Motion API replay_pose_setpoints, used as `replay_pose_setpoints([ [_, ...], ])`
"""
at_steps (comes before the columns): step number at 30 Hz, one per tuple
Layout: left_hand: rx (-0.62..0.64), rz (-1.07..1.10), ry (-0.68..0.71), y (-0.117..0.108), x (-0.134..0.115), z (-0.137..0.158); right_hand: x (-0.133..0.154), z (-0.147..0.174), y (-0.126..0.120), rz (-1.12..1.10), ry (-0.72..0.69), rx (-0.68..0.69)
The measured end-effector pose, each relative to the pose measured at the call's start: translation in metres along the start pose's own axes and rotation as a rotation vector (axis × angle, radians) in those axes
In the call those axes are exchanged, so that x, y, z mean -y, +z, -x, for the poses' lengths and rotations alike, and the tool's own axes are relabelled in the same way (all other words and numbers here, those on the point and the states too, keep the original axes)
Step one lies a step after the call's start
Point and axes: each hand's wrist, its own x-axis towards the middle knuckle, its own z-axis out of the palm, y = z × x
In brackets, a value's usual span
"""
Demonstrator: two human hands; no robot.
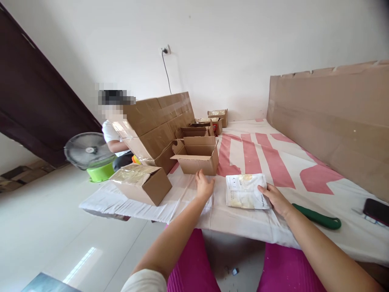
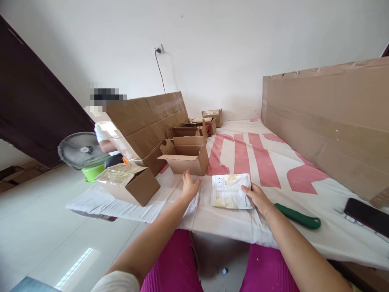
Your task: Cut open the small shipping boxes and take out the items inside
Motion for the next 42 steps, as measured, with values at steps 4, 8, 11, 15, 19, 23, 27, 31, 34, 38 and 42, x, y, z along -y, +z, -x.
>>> replay_pose_setpoints([
  [4, 0.234, 0.023, 0.326, -0.004, -0.024, 0.033, 0.001, -0.001, 0.0, 0.07, -0.013, 0.002],
  [8, 0.494, -0.056, 0.592, -0.007, -0.044, 0.058, -0.002, -0.002, -0.003, 0.191, -0.094, 0.033],
  [11, 0.576, -0.239, 0.702, -0.007, -0.05, 0.07, -0.004, -0.002, -0.002, 0.313, -0.151, 0.021],
  [15, 0.474, -0.328, 0.831, -0.006, -0.049, 0.078, -0.003, -0.001, -0.001, 0.375, -0.17, 0.056],
  [19, 0.403, -0.306, 0.915, -0.011, -0.047, 0.082, -0.004, -0.001, -0.001, 0.396, -0.174, 0.104],
  [23, 0.37, -0.354, 0.831, -0.037, -0.05, 0.07, -0.004, -0.001, -0.001, 0.381, -0.186, 0.117],
  [27, 0.332, -0.454, 0.706, -0.077, -0.046, 0.025, -0.004, -0.001, 0.0, 0.371, -0.174, 0.088],
  [31, 0.24, -0.528, 0.564, -0.112, -0.031, -0.038, -0.003, -0.001, 0.0, 0.388, -0.155, 0.087],
  [34, 0.064, -0.532, 0.464, -0.126, -0.017, -0.063, -0.002, -0.002, 0.0, 0.389, -0.154, 0.08],
  [38, -0.073, -0.498, 0.436, -0.132, 0.0, -0.047, -0.002, -0.002, -0.001, 0.408, -0.154, 0.066],
  [42, -0.22, -0.456, 0.433, -0.158, 0.014, -0.024, -0.005, -0.003, -0.001, 0.435, -0.15, 0.07],
])
